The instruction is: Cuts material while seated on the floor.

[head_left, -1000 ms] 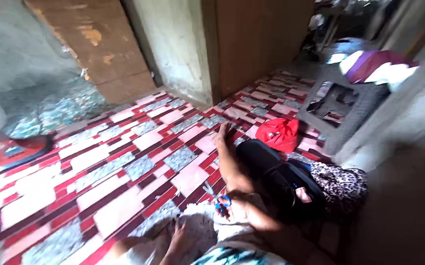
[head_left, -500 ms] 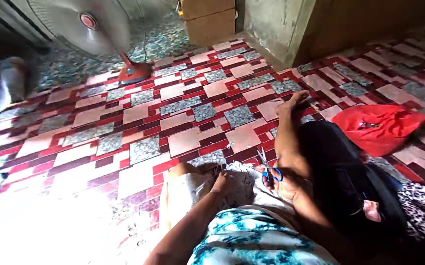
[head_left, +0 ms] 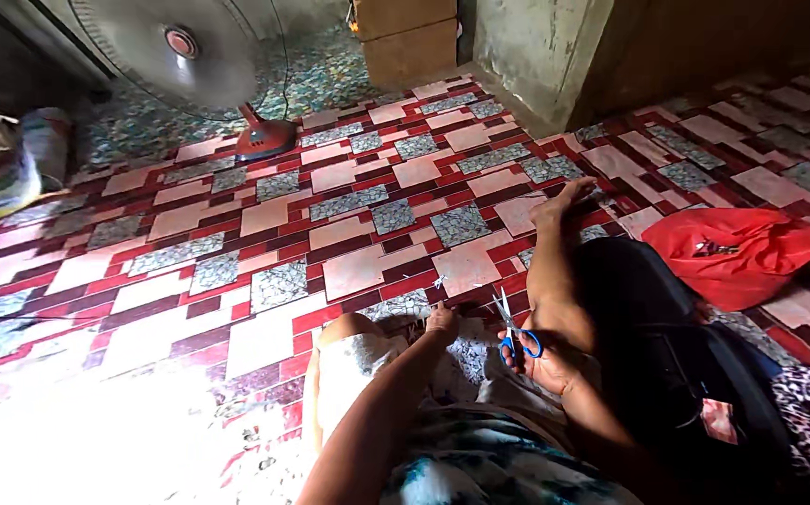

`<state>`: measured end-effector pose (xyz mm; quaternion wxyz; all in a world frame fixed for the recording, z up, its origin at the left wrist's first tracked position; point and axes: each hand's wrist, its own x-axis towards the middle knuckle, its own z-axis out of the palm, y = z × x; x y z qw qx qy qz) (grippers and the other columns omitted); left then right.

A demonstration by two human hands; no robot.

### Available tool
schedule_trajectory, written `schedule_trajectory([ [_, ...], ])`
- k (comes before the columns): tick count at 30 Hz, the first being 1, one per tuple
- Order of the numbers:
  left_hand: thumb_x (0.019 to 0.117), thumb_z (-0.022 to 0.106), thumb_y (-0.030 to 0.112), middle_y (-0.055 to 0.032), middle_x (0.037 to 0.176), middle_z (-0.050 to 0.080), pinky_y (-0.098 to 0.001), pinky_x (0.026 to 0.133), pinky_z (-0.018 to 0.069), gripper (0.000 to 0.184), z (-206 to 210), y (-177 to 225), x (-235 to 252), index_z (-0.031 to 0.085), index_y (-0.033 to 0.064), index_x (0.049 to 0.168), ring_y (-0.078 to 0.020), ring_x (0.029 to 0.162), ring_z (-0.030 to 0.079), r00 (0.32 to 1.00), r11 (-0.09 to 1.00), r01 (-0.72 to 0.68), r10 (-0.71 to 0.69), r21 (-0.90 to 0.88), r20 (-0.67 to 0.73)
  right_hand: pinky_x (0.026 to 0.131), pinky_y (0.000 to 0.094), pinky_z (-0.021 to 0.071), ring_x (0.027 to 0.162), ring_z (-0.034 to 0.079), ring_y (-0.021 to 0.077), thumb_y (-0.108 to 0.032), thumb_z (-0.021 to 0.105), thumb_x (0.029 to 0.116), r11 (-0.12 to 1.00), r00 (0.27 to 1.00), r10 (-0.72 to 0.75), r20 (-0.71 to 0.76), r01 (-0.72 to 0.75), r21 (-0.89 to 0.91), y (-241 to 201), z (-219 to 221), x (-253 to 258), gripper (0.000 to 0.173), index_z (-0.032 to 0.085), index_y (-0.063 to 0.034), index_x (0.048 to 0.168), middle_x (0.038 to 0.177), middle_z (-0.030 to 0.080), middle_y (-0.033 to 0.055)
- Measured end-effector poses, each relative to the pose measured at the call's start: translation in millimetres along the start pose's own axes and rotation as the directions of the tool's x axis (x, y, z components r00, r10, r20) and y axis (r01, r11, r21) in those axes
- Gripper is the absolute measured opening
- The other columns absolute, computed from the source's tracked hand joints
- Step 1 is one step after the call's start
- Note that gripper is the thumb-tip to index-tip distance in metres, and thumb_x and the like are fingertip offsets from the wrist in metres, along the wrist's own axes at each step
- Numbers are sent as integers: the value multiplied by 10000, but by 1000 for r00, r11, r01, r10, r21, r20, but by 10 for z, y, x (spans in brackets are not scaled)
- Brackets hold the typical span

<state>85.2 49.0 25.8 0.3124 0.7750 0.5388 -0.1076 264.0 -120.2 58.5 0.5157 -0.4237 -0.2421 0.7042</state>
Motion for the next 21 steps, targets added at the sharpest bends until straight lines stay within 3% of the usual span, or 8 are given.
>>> schedule_trajectory([
  [2,981,550,51,-274,1569,365,-594,1118,424,482,15,-44,22,535,45,1463,-455,1437,391,1000,1000,4,-4,-28,-17,668,261,584,759,686,138,-257,262,1116,1000,1000,1,17,-1,23,-2,-23,-25,412,579,-39,1261,904,697,55],
  [6,990,572,99,-269,1516,447,-522,1154,409,391,81,-191,64,616,18,1370,-407,1408,454,996,997,-61,58,-45,-73,670,262,590,760,695,147,-271,303,1108,998,999,-17,51,14,67,17,-57,-14,393,584,-40,1257,905,702,64],
  [11,1000,561,84,-247,1483,496,-543,1128,434,333,-9,-266,10,636,0,1314,-393,1373,502,994,997,-79,78,-21,-71,671,257,587,758,690,138,-259,290,1108,998,999,-2,54,-1,58,27,-24,9,399,587,-38,1256,907,700,61],
  [17,1014,559,144,-258,1449,525,-528,1156,398,333,15,-399,43,646,-1,1302,-396,1370,499,987,985,-146,138,-93,-88,661,259,583,751,684,142,-256,284,1118,999,1000,18,15,-19,34,-11,34,-20,383,577,-46,1248,898,689,58],
  [21,916,725,310,-261,1536,426,-575,1122,425,510,69,-350,60,636,37,1338,-442,1411,432,995,995,-77,72,-65,-76,662,264,583,755,685,146,-254,318,1108,999,1000,16,11,-16,39,9,18,-9,364,585,-44,1242,897,692,64],
])
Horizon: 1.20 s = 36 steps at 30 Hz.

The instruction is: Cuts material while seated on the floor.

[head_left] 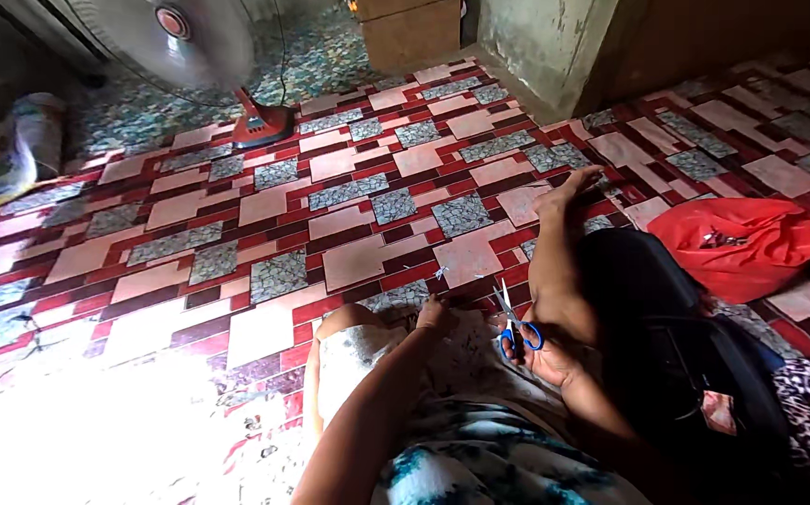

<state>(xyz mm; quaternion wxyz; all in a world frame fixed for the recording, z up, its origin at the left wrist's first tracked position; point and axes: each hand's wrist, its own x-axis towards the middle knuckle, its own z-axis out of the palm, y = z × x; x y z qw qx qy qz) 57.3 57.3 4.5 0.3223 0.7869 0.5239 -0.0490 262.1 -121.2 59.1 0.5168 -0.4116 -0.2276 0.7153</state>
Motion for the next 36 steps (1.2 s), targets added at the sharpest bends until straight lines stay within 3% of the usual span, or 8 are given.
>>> schedule_trajectory([
  [6,844,775,172,-279,1538,405,-614,1097,430,556,31,87,19,611,33,1356,-474,1424,390,997,997,75,-75,29,-5,651,255,581,741,685,141,-282,321,1111,1000,1000,5,10,-5,5,5,-14,0,374,576,-45,1247,889,690,59],
  [10,941,653,125,-262,1483,486,-582,1132,407,393,4,42,7,625,-7,1310,-432,1394,456,999,999,50,-50,-5,21,656,257,583,749,685,140,-263,302,1114,1000,1000,-7,-2,7,4,-8,0,-19,385,579,-34,1252,899,690,61],
  [14,1010,582,138,-260,1307,625,-595,1090,434,312,-223,74,-74,625,-44,1259,-411,1271,579,996,998,-20,25,-60,90,654,264,583,742,681,139,-255,295,1111,1000,1000,-27,3,27,5,1,-20,-11,397,590,-31,1253,896,693,61],
  [17,1003,591,121,-233,1254,662,-574,1080,450,356,-396,55,-119,611,7,1339,-387,1224,614,997,993,-56,62,-108,53,656,263,582,745,678,139,-257,301,1109,1000,1000,-26,-4,26,-3,4,-21,-5,394,581,-27,1263,900,689,61],
  [19,1009,581,129,-219,1238,678,-556,1082,455,368,-470,-2,-129,613,31,1362,-372,1209,631,998,992,-65,68,-106,19,655,262,583,741,680,138,-253,307,1105,1000,1000,-25,-10,25,-13,1,1,-1,387,579,-24,1257,894,690,59],
  [23,1051,522,171,-207,1278,671,-560,1109,432,303,-522,-128,-132,675,17,1263,-362,1264,604,998,996,-64,64,-64,-7,655,265,582,740,680,143,-245,280,1113,1000,1000,-18,-16,17,-26,-16,40,4,400,582,-21,1248,884,688,61],
  [30,1037,575,165,-217,1211,689,-544,1091,442,260,-653,-52,-291,700,-22,1168,-358,1210,628,994,990,-106,105,-88,-17,659,264,580,744,679,145,-249,253,1128,1000,999,-5,-54,5,-13,-10,47,-1,414,579,-25,1252,888,682,64],
  [36,989,636,143,-164,1128,719,-502,1026,506,279,-901,100,-603,690,21,1234,-297,1094,682,980,976,-167,148,-141,-136,658,263,579,747,679,138,-262,271,1124,1000,999,-24,-36,24,-1,6,7,-7,395,586,-58,1248,911,689,64],
])
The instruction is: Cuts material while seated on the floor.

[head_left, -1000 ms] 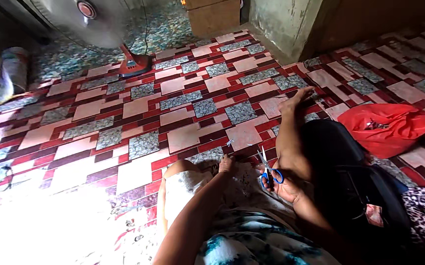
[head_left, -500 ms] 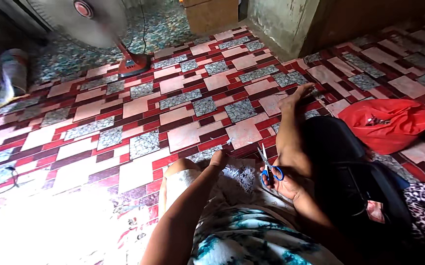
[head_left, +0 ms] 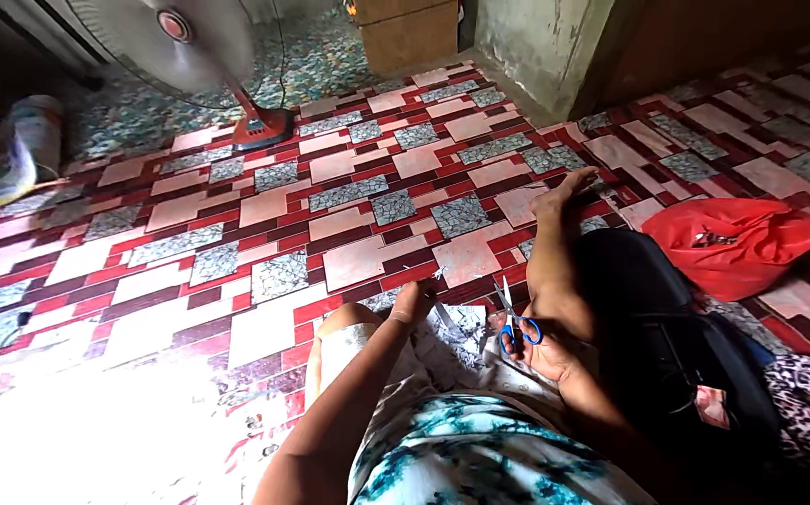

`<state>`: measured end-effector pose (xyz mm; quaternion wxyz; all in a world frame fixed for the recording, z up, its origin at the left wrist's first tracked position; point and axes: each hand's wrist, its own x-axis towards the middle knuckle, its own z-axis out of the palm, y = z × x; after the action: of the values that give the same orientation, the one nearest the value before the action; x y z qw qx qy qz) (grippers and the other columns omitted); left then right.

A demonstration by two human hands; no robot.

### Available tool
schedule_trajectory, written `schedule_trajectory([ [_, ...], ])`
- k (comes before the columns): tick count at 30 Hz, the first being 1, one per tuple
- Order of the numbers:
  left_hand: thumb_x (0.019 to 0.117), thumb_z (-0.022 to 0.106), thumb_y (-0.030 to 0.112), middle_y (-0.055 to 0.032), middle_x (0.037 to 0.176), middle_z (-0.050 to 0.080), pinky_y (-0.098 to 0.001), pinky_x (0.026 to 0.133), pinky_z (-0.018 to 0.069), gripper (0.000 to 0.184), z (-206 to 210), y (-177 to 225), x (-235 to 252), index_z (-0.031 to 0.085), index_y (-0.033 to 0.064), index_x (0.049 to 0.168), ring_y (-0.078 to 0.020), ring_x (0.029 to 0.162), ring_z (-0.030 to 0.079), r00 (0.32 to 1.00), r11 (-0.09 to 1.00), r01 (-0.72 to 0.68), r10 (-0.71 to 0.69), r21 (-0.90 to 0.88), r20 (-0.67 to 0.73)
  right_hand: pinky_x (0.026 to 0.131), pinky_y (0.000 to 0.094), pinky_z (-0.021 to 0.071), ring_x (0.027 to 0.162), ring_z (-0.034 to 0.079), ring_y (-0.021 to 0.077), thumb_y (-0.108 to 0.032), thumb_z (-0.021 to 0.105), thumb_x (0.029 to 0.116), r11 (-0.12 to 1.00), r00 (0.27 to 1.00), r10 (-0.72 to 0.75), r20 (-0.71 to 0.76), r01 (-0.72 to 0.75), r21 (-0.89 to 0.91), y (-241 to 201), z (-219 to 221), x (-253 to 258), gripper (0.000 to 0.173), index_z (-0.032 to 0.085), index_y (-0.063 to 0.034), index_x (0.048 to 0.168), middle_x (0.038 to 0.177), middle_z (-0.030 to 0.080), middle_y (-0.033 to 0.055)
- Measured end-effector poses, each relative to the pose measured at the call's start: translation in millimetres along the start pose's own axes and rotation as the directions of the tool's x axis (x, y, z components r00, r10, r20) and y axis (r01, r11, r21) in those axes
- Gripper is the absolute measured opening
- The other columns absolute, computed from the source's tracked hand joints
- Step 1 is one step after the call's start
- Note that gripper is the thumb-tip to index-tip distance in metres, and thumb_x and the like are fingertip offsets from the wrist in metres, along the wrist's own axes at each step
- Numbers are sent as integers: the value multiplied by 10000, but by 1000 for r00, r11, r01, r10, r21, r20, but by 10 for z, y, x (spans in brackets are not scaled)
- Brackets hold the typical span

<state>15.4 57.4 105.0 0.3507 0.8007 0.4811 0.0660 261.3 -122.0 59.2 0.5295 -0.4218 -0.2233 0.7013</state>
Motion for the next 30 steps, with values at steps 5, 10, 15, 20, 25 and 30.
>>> schedule_trajectory([
  [5,998,582,119,-147,1091,720,-463,968,535,268,-150,84,-289,689,21,1224,-262,1021,692,995,998,-42,38,-38,-95,657,270,579,739,679,144,-252,276,1123,1000,1000,0,-25,0,-25,5,8,4,400,590,-44,1258,908,695,75],
  [10,1040,524,132,-192,1184,690,-484,1024,506,286,-34,-139,-288,664,-9,1245,-301,1110,669,996,998,6,-12,-67,-91,650,268,575,736,674,145,-248,265,1131,998,998,12,-64,-15,-57,13,74,39,399,589,-42,1238,908,689,74],
  [15,1030,572,112,-239,1220,654,-454,959,546,335,441,-463,-204,591,-52,1322,-297,1058,678,964,894,255,-208,-369,164,638,265,576,720,668,143,-259,254,1127,997,999,5,-48,-9,-81,18,167,82,407,579,-38,1233,876,670,62],
  [20,976,621,79,-304,1512,442,-551,1145,410,477,840,-477,-35,562,57,1449,-456,1373,479,986,998,57,-59,15,157,624,267,560,718,656,134,-274,247,1124,990,999,-15,-50,8,-138,47,150,80,413,579,-60,1241,875,673,45],
  [25,929,631,-42,-272,1578,369,-649,1062,451,501,859,-151,10,604,88,1412,-491,1400,426,971,971,-41,-16,236,237,624,249,534,723,649,129,-183,231,1126,980,990,42,-132,-67,-187,-147,465,-37,350,554,-54,1173,853,660,27],
  [30,973,593,-24,-284,1514,438,-633,1083,429,297,919,-72,179,681,-11,1256,-473,1400,426,956,945,-143,55,295,287,642,247,599,738,710,112,-302,296,1088,994,998,-47,36,50,-99,58,21,33,403,620,-99,1216,881,730,15],
])
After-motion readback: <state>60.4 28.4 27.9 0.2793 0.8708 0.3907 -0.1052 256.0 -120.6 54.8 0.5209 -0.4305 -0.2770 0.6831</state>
